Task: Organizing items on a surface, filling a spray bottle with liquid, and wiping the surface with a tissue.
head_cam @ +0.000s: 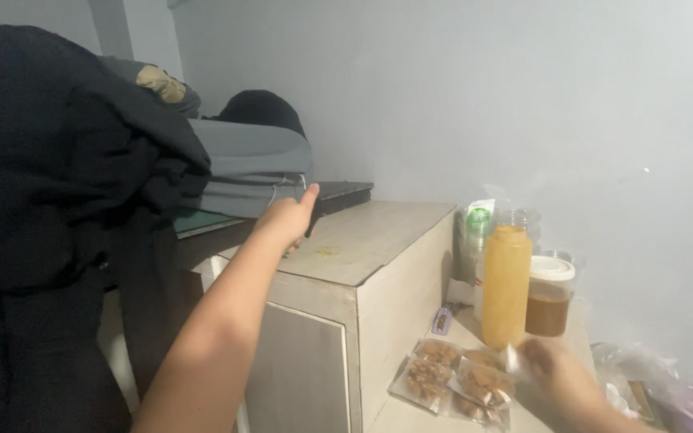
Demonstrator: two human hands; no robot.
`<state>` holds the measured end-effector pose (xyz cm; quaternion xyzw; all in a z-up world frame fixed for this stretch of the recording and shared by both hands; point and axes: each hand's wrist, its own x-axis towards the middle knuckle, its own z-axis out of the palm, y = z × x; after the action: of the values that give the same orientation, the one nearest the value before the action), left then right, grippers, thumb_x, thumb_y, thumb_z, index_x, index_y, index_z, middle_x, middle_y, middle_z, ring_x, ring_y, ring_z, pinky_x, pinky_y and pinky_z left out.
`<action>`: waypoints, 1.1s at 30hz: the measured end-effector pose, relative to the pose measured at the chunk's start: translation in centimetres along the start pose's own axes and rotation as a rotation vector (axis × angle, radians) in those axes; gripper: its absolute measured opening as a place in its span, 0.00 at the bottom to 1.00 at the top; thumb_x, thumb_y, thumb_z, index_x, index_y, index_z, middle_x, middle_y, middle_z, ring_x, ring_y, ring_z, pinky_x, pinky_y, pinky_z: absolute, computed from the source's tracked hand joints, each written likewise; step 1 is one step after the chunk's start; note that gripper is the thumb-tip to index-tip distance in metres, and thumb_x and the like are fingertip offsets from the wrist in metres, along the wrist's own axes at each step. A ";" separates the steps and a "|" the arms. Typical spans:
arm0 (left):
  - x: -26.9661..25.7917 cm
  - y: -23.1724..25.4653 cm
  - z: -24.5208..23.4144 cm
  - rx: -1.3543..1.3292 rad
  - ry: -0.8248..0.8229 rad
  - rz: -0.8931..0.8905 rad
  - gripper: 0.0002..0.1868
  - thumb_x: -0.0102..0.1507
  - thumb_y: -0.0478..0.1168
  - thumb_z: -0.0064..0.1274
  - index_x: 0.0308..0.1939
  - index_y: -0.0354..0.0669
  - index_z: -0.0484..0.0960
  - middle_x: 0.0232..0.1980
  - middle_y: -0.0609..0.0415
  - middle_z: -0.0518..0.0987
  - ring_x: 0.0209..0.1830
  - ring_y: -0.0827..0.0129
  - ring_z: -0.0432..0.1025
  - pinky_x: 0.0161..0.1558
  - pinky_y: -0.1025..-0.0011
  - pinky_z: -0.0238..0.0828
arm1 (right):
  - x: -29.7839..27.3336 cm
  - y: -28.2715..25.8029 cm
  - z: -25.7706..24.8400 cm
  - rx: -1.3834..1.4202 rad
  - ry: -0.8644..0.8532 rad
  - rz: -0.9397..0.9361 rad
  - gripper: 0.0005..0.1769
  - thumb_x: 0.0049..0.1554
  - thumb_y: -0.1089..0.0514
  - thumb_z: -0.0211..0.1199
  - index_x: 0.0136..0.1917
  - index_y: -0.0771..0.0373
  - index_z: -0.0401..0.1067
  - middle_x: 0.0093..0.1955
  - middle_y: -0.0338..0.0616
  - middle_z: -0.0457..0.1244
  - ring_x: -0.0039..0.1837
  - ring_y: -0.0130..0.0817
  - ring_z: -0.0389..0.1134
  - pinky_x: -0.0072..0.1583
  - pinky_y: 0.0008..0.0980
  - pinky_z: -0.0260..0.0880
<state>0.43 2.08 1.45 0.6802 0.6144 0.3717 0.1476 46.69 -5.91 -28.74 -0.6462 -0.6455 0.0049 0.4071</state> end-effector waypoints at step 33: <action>3.6 -1.0 0.2 -0.204 0.015 0.169 0.45 0.63 0.76 0.31 0.30 0.36 0.84 0.30 0.47 0.79 0.21 0.59 0.73 0.30 0.61 0.72 | 17.4 -28.7 -3.4 0.333 -0.034 -0.178 0.17 0.51 0.52 0.71 0.52 0.62 0.82 0.44 0.48 0.74 0.47 0.33 0.73 0.53 0.33 0.72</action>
<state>-0.24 5.77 1.83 0.7083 0.5151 0.4481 0.1796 27.53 2.13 -2.15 -0.5103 -0.6970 0.0864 0.4963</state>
